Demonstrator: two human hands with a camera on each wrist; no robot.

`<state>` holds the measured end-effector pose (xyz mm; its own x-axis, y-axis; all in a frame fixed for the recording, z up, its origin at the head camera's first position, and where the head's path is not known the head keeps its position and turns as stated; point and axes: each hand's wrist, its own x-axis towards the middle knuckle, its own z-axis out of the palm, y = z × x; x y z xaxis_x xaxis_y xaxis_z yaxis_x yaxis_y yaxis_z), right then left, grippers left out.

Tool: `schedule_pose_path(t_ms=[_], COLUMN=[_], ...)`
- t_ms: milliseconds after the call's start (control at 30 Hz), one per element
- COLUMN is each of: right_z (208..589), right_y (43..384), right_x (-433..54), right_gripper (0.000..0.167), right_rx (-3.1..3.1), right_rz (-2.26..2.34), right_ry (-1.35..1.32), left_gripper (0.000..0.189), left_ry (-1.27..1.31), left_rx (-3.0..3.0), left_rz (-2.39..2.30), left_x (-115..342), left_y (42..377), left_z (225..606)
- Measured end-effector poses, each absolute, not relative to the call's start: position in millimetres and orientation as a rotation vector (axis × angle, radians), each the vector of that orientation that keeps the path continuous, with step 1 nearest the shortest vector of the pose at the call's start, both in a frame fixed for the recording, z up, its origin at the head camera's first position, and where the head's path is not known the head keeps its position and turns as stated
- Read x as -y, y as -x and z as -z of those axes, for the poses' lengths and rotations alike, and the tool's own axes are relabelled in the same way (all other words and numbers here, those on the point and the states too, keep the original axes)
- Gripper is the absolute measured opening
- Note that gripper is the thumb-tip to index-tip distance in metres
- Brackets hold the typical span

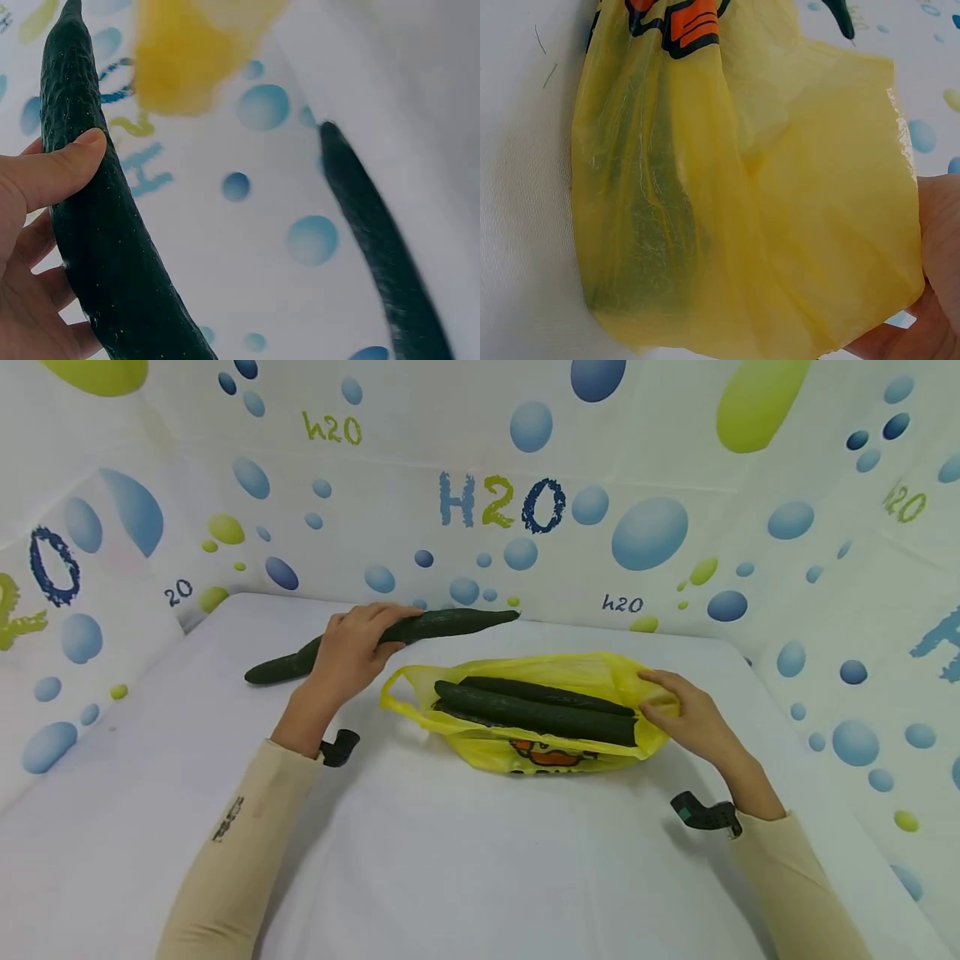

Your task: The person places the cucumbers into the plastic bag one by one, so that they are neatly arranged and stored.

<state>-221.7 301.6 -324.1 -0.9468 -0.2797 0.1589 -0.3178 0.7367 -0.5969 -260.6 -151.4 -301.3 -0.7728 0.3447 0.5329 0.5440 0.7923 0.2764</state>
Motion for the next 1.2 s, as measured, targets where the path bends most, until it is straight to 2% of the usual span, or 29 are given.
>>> schedule_pose_path(t_ms=[400, 933, 1200], right_z=[333.4, 325.8, 324.2], right_y=[224.7, 223.4, 222.9], right_x=[-302.5, -307.4, -307.0], right_gripper=[0.049, 0.047, 0.038], right_rx=[2.861, 2.846, 2.865], right_rz=[-1.007, -0.968, -0.915], right_ry=[-0.523, -0.508, -0.478], left_gripper=[0.052, 0.050, 0.050], left_ry=[0.800, 1.042, 1.107], left_rx=[2.460, 2.400, 2.346], left_rz=[0.454, 0.425, 0.341], left_x=[116.8, 58.0, 29.3], left_y=[243.0, 240.8, 240.0], left_z=[283.6, 275.0, 279.5])
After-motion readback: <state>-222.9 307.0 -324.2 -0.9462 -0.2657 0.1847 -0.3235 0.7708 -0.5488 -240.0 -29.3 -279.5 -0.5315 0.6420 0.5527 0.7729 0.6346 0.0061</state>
